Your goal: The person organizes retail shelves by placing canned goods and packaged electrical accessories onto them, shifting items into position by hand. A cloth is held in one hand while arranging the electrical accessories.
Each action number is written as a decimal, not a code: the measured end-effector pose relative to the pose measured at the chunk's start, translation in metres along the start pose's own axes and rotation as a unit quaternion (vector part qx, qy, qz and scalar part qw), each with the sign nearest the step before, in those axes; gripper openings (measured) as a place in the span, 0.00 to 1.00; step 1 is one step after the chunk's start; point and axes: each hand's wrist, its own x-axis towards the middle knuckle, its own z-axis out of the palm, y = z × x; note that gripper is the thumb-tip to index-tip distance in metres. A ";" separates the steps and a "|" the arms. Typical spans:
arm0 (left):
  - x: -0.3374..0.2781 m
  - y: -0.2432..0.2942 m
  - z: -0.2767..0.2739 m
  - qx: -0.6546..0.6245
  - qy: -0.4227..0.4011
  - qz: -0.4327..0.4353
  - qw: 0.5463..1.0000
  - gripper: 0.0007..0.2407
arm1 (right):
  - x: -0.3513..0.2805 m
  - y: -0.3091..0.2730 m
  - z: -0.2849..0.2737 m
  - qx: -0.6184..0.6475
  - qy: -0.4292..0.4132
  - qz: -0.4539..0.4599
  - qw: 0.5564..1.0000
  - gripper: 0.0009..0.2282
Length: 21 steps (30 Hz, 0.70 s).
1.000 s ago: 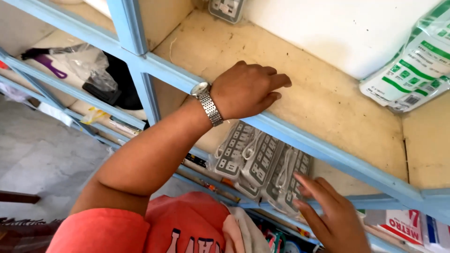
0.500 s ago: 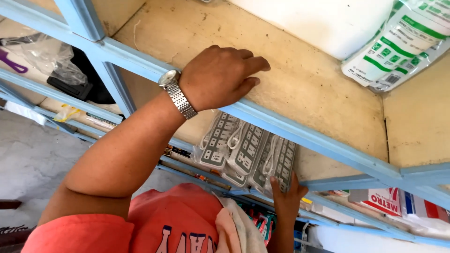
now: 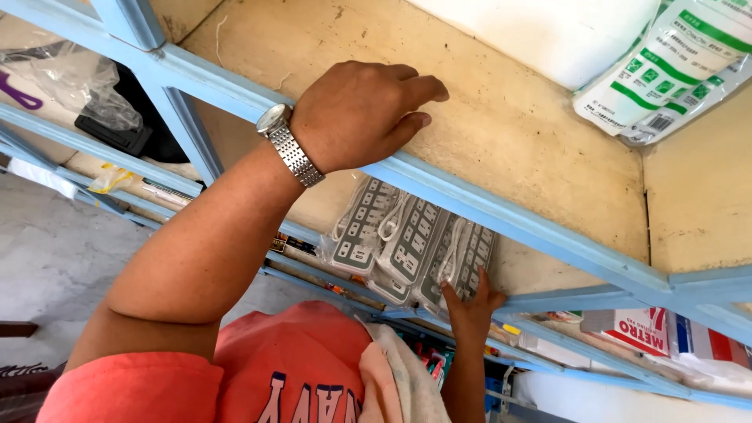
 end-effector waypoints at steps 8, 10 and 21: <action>0.000 0.000 0.001 0.024 0.012 0.000 1.000 0.10 | -0.021 -0.005 -0.010 0.007 0.040 -0.036 0.999 0.36; 0.000 0.000 0.001 0.023 0.008 -0.006 1.000 0.10 | -0.037 -0.004 -0.013 0.009 0.037 -0.052 0.998 0.38; -0.001 0.001 -0.001 0.017 0.015 0.018 1.000 0.10 | -0.067 0.047 -0.004 0.473 0.034 0.284 0.834 0.27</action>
